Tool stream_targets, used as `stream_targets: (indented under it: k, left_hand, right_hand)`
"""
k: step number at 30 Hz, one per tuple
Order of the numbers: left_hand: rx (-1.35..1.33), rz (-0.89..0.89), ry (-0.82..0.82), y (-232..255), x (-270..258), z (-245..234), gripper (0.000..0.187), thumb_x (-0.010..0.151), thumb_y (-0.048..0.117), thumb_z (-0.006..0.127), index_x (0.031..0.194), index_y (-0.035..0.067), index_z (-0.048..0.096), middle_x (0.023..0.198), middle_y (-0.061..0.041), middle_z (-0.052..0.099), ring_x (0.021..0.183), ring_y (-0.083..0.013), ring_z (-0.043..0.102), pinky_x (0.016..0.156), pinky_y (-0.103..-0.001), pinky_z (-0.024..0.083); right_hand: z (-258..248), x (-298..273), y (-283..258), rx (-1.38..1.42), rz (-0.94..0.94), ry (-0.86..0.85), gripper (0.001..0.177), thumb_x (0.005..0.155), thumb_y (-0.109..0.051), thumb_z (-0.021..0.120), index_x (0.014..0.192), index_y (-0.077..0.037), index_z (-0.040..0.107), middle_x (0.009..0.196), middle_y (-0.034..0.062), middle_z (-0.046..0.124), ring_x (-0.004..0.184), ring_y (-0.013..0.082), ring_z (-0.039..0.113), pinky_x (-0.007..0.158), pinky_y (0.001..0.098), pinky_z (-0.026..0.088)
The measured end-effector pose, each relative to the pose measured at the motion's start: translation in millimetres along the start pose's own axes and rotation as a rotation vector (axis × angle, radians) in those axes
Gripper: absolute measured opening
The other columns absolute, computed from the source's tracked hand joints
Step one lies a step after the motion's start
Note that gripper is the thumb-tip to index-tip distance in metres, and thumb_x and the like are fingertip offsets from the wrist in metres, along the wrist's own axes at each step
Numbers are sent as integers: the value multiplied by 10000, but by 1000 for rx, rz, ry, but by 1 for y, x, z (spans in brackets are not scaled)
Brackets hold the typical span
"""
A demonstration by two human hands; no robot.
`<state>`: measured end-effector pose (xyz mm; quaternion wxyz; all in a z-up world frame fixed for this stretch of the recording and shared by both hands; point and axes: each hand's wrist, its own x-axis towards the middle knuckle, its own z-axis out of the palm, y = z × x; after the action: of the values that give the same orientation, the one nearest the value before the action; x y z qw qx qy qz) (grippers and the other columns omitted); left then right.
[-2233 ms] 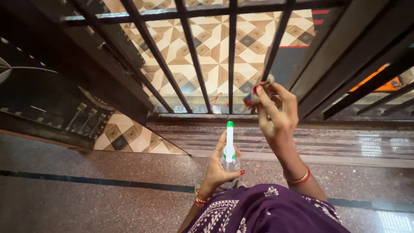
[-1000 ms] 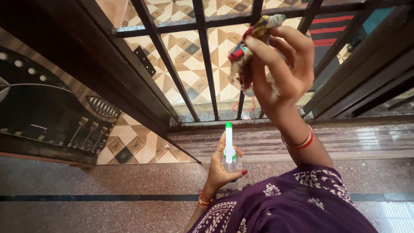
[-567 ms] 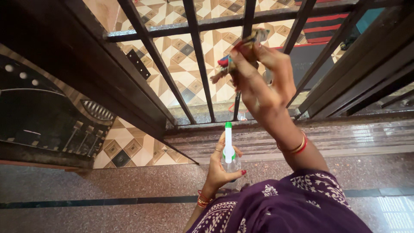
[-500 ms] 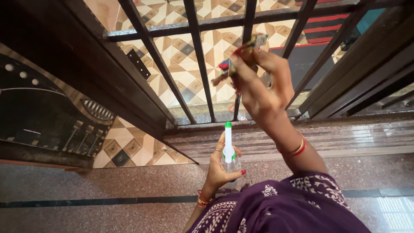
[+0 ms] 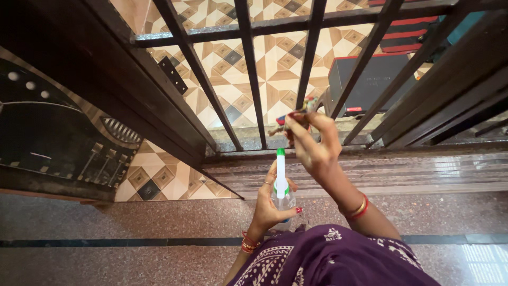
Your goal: The person cleans the metal bars of a gate using a cloth and a spray bottle, wiping the vertical bars and the latch mechanism.
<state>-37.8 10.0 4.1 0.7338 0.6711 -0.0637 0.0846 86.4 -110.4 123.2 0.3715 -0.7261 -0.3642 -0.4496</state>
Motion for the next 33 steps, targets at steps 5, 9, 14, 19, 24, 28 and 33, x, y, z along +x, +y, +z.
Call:
stream_targets:
  k: [5, 9, 14, 19, 24, 28, 33]
  left_hand:
    - [21, 22, -5, 1, 2, -4, 1183, 639, 114, 868, 1646, 24, 255, 1001, -58, 704, 1037, -178, 685, 1014, -346, 516]
    - [17, 11, -1, 2, 1, -6, 1177, 640, 92, 863, 1647, 24, 256, 1006, -60, 689, 1023, -172, 683, 992, -335, 528]
    - [-20, 28, -2, 1, -1, -11, 1192, 642, 79, 862, 1655, 21, 237, 1011, -61, 683, 1017, -172, 678, 997, -336, 528]
    - [-17, 7, 2, 3, -2, -19, 1209, 629, 83, 876, 1653, 37, 234, 996, -59, 689, 995, -175, 681, 975, -338, 528]
    - [-57, -31, 8, 5, -2, -21, 1199, 631, 95, 867, 1648, 59, 232, 1032, -45, 668, 1020, -174, 681, 995, -353, 542]
    - [17, 3, 10, 7, -4, -25, 1186, 651, 113, 854, 1664, 61, 240, 1012, -49, 692, 1021, -176, 694, 1025, -360, 541]
    - [54, 13, 45, 5, -8, -35, 1175, 644, 120, 870, 1645, 52, 258, 1012, -56, 698, 1017, -178, 678, 1017, -359, 516]
  right_hand:
    - [2, -33, -1, 20, 71, -103, 430, 751, 124, 783, 1151, -30, 748, 1155, 139, 638, 1038, 283, 667, 882, 372, 582]
    - [10, -60, 3, 0, 131, -146, 411, 753, 91, 792, 1135, -57, 761, 1131, 137, 619, 1011, 279, 670, 865, 383, 572]
    - [14, -78, 4, -9, 194, -219, 380, 776, 67, 799, 1125, -77, 760, 1124, 133, 607, 1000, 295, 671, 845, 384, 567]
    - [4, -62, -11, -17, 235, -190, 371, 767, 67, 800, 1104, -82, 751, 1171, 145, 620, 980, 275, 693, 836, 357, 595]
    - [-4, -19, -26, 46, 126, -71, 352, 833, 85, 821, 1143, -70, 754, 1181, 121, 585, 1036, 219, 701, 875, 311, 640]
    - [-2, 21, -33, 91, 54, -37, 337, 897, 95, 823, 1188, -51, 737, 1233, 116, 560, 1071, 188, 720, 888, 278, 609]
    - [14, 72, -31, 102, -98, 71, 353, 911, 62, 861, 1220, -52, 735, 1249, 98, 558, 1033, 169, 689, 864, 256, 606]
